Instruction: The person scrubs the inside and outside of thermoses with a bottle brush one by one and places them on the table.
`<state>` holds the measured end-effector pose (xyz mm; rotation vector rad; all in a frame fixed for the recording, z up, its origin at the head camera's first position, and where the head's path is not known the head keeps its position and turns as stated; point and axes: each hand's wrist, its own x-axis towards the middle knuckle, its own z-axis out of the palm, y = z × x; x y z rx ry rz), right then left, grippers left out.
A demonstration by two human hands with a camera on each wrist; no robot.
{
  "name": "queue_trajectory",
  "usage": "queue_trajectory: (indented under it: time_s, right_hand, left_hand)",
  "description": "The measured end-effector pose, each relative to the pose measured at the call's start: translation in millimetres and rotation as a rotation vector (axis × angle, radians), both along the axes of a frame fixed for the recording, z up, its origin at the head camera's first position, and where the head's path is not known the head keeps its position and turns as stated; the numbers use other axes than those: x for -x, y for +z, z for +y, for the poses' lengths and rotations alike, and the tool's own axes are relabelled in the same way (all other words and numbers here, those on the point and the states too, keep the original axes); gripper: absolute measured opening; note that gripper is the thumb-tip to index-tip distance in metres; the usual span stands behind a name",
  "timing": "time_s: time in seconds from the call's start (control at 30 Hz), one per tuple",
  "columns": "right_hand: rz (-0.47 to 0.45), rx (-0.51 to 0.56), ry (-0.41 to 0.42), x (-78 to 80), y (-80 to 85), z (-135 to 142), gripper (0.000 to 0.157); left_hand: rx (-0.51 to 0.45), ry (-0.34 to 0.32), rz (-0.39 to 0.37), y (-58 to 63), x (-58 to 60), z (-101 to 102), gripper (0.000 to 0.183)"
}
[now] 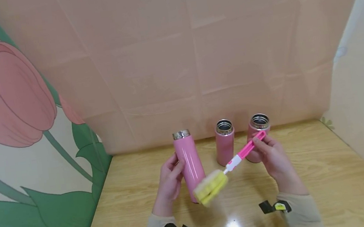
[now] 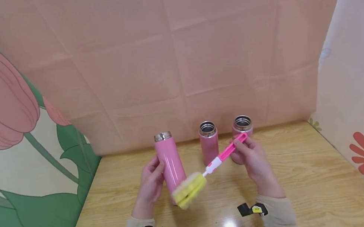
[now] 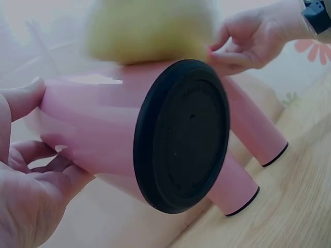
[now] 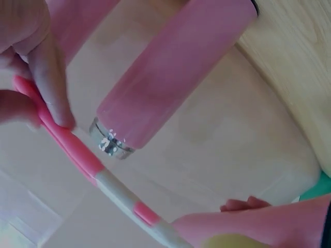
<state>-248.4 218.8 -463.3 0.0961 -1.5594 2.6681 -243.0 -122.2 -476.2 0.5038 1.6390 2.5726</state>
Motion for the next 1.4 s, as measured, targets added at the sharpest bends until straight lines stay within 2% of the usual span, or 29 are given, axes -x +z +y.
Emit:
queue_trajectory:
  time_s: [0.17,0.33,0.53,0.6,0.67,0.83,0.97,1.17,1.4]
  right_hand:
    - [-0.02,0.36,-0.099,-1.0,4.0,-4.5,0.014]
    - [-0.074,0.546,-0.206,-2.2,10.4,-10.2,0.012]
    - [-0.102,0.621,-0.357,-2.8,18.0,-22.7,0.009]
    - [-0.105,0.63,-0.395,-3.4,19.9,-26.1,0.009]
    - [-0.101,0.625,-0.419,-4.6,21.8,-29.3,0.011]
    - [-0.076,0.598,-0.437,-7.5,24.6,-34.5,0.017]
    - [-0.048,0.627,-0.449,-9.2,26.3,-35.6,0.016]
    - [-0.036,0.71,-0.477,-10.1,29.1,-36.7,0.011]
    - [-0.032,0.637,-0.425,-7.3,25.4,-36.9,0.012]
  left_hand:
    - [0.071,-0.089,0.046,-0.4,-2.8,0.3,0.059]
    - [0.131,-0.148,0.072,0.5,-4.2,2.1,0.064]
    - [0.147,-0.213,0.08,1.1,-4.1,2.2,0.065]
    - [0.145,-0.212,0.075,0.7,-4.5,2.9,0.068]
    - [0.158,-0.179,0.057,0.4,-4.9,3.6,0.073]
    - [0.208,-0.083,-0.016,0.4,-3.8,5.1,0.076]
    - [0.22,-0.056,-0.04,0.2,-3.3,4.2,0.072]
    - [0.222,-0.049,-0.011,-1.1,-3.9,1.9,0.067]
    - [0.212,-0.034,0.018,-0.8,-4.2,0.1,0.063]
